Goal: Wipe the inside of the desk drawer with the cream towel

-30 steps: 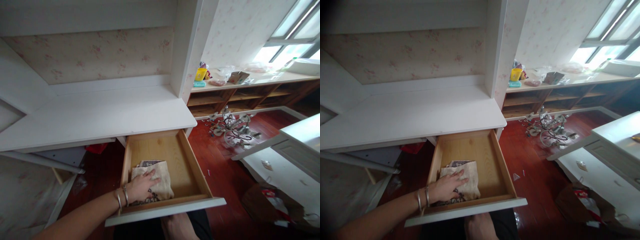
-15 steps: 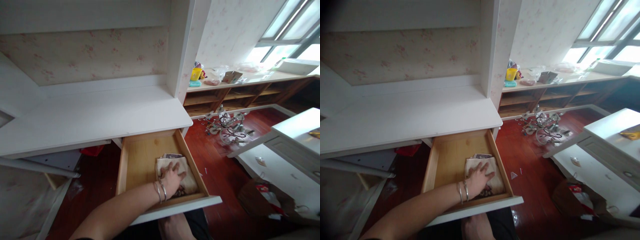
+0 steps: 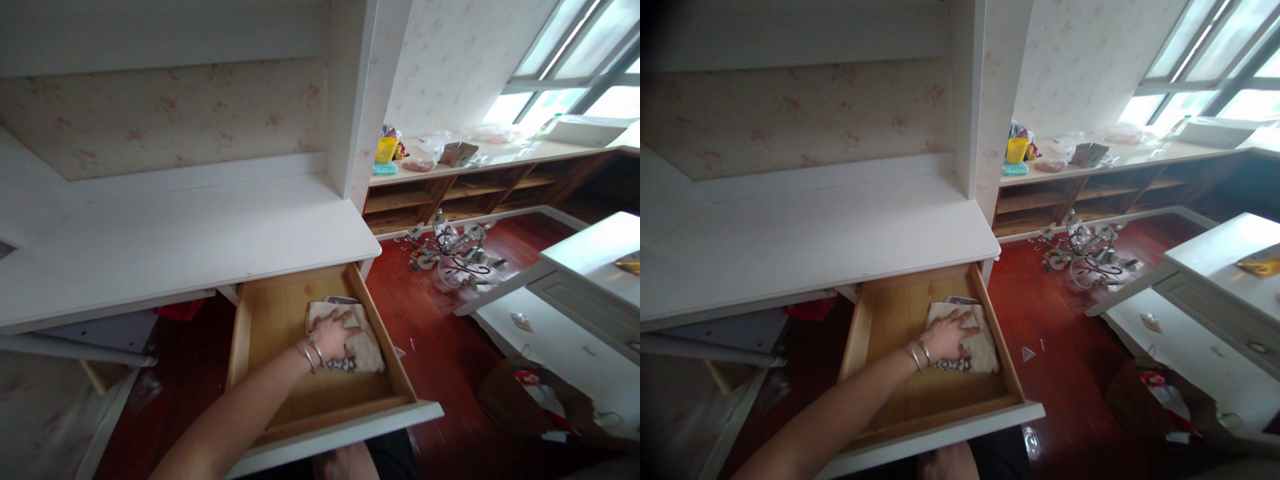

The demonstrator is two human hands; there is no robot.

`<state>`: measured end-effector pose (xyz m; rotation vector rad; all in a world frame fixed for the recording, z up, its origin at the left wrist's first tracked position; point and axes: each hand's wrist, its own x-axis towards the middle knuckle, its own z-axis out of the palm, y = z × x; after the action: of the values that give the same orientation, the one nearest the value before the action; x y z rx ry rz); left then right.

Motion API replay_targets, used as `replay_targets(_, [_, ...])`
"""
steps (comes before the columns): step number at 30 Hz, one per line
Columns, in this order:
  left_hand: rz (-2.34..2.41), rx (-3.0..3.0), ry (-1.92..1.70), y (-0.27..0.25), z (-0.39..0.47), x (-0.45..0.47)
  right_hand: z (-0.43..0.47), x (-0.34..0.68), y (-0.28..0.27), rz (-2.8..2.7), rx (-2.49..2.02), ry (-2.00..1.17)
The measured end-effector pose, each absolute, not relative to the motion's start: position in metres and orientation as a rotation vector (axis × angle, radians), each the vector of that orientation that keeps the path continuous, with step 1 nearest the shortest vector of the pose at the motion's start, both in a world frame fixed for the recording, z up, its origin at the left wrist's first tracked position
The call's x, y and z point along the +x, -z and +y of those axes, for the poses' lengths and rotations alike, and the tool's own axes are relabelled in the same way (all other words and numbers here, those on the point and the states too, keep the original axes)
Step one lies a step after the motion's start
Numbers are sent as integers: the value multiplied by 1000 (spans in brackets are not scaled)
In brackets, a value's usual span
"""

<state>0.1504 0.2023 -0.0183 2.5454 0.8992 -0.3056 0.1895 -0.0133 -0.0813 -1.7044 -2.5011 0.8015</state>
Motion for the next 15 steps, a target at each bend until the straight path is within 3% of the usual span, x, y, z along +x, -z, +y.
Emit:
replay_targets(6, [1221, 2469, 313, 20, 253, 166, -15, 189, 97, -2451, -1672, -686])
replay_targets(15, [1326, 2354, 274, 26, 277, 164, -4, 192, 54, -2423, -1672, -513])
